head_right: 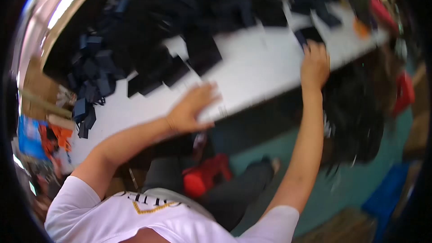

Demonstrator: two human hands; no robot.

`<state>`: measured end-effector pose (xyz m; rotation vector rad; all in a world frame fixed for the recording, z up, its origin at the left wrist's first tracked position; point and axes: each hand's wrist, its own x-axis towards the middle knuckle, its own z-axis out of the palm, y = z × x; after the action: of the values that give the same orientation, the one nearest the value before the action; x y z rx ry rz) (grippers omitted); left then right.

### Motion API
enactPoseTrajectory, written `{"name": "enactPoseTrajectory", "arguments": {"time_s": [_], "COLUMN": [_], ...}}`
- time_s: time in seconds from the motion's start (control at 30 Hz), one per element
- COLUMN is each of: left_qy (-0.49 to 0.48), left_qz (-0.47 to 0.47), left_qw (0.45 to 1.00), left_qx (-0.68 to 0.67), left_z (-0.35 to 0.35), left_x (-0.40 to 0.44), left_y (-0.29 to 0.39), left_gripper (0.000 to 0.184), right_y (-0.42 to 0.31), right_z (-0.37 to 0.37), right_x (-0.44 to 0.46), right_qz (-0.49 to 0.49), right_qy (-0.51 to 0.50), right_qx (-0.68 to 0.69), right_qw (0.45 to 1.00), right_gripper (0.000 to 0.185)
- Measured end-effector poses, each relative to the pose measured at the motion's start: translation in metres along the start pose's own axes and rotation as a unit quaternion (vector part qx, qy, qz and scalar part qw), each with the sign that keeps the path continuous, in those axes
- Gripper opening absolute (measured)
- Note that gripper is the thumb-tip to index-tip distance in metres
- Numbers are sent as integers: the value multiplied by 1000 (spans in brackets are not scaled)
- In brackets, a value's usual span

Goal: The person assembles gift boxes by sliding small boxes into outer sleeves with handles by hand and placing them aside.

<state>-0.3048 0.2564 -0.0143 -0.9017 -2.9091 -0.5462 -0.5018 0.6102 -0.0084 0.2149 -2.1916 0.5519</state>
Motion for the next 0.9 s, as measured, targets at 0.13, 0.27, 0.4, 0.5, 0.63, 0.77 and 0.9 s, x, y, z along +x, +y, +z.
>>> {"name": "enactPoseTrajectory", "arguments": {"time_s": [0.13, 0.27, 0.4, 0.5, 0.63, 0.77, 0.9], "left_qy": [9, 13, 4, -2, -15, -44, -3], "left_qz": [9, 18, 13, 17, 9, -2, -16], "left_qw": [1000, 999, 999, 998, 996, 992, 991], "left_qx": [8, 27, 50, 62, 89, 117, 131], "left_z": [-2, -3, -5, -4, -6, -10, -4], "left_x": [6, 10, 11, 11, 6, 7, 15], "left_y": [-3, 1, 4, 11, 12, 18, 45], "left_gripper": [81, 76, 73, 71, 72, 71, 63], "right_y": [-53, -89, -122, -95, -72, -72, -72], "right_z": [-103, -137, -142, -140, -136, -130, -120], "right_x": [-134, -320, -402, -402, -411, -413, -408], "right_qz": [35, 317, 403, 371, 416, 422, 445], "right_qy": [136, 40, -101, -107, -174, -181, -160], "right_qx": [72, 141, 226, 242, 214, 240, 274], "right_qw": [988, 937, 881, 890, 866, 855, 837], "right_gripper": [12, 12, 13, 12, 12, 12, 12]}}
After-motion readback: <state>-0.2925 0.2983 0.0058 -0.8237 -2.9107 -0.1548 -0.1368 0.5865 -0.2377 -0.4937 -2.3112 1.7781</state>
